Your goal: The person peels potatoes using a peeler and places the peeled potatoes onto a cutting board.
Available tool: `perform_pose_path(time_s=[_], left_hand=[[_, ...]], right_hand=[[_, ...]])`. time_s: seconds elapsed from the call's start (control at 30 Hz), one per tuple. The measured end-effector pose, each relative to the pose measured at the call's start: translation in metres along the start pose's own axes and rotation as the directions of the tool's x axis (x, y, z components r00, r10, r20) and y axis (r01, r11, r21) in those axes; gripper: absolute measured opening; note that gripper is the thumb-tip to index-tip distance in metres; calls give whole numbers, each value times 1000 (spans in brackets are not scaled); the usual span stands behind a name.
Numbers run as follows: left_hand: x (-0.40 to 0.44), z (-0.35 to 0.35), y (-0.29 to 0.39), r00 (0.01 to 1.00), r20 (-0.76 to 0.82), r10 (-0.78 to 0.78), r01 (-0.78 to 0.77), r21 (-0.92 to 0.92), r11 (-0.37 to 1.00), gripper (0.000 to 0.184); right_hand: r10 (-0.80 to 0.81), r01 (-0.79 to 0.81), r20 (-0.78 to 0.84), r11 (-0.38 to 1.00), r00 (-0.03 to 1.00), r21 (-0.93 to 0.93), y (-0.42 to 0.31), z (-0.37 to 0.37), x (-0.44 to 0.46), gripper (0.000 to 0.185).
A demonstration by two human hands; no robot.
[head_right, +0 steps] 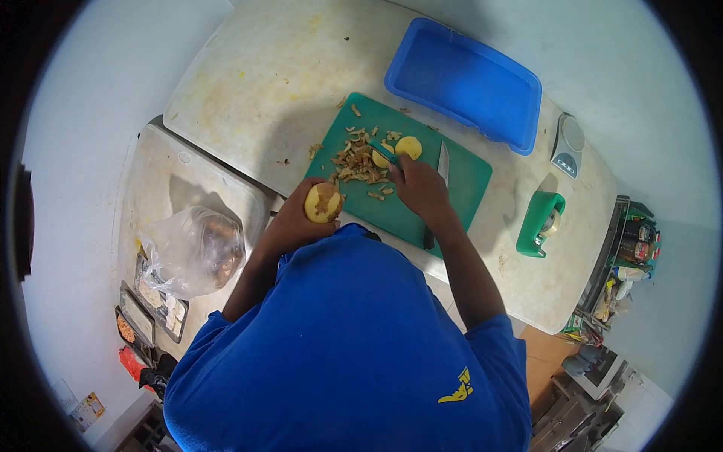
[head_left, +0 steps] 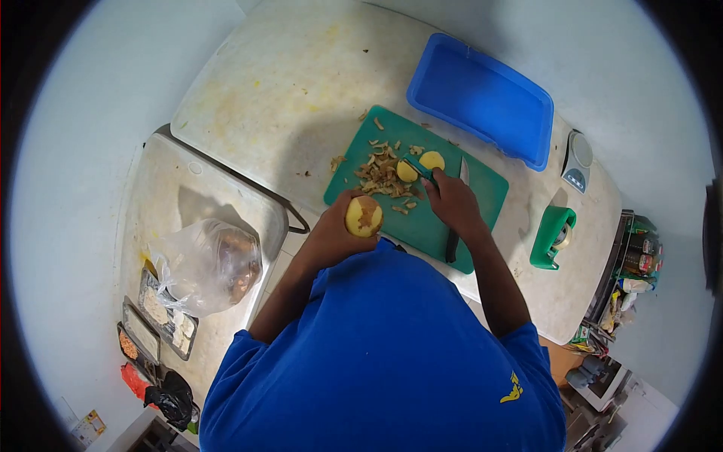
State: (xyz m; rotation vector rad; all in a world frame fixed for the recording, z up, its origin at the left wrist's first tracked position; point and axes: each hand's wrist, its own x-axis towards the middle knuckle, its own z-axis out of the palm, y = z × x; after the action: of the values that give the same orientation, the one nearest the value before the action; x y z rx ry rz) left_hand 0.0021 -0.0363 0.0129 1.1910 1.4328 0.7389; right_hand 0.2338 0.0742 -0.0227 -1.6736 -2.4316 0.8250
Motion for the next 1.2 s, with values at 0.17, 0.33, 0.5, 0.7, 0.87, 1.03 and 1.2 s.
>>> perform_pose_path(time_s=[0.17,0.33,0.5,0.7,0.87,1.03,1.2], left_hand=[[6,-1,-19,998,-47,-52,46,-105,993,74],[6,-2,-29,989,-130,-70,61,-75,995,78],[11,0,-36,980,-189,-55,53,-16,998,77],[11,-1,-25,975,-212,-61,62,0,998,74],[12,-1,-25,977,-213,-30,40,43,998,68],[9,-1,-36,983,-172,-67,72,22,997,69],[5,3,-35,986,-154,-57,57,-9,998,70]], right_hand=[[42,-21,150,990,988,-142,45,67,9,35],[128,-158,254,982,959,101,27,40,5,39],[16,-78,153,911,988,406,17,30,-5,40],[-79,20,152,934,985,357,-25,-3,-24,33],[-271,265,-3,938,963,222,-70,-6,-50,28],[-236,221,90,963,968,153,-95,-5,-62,26],[-199,186,175,978,964,90,-102,-10,-65,27]])
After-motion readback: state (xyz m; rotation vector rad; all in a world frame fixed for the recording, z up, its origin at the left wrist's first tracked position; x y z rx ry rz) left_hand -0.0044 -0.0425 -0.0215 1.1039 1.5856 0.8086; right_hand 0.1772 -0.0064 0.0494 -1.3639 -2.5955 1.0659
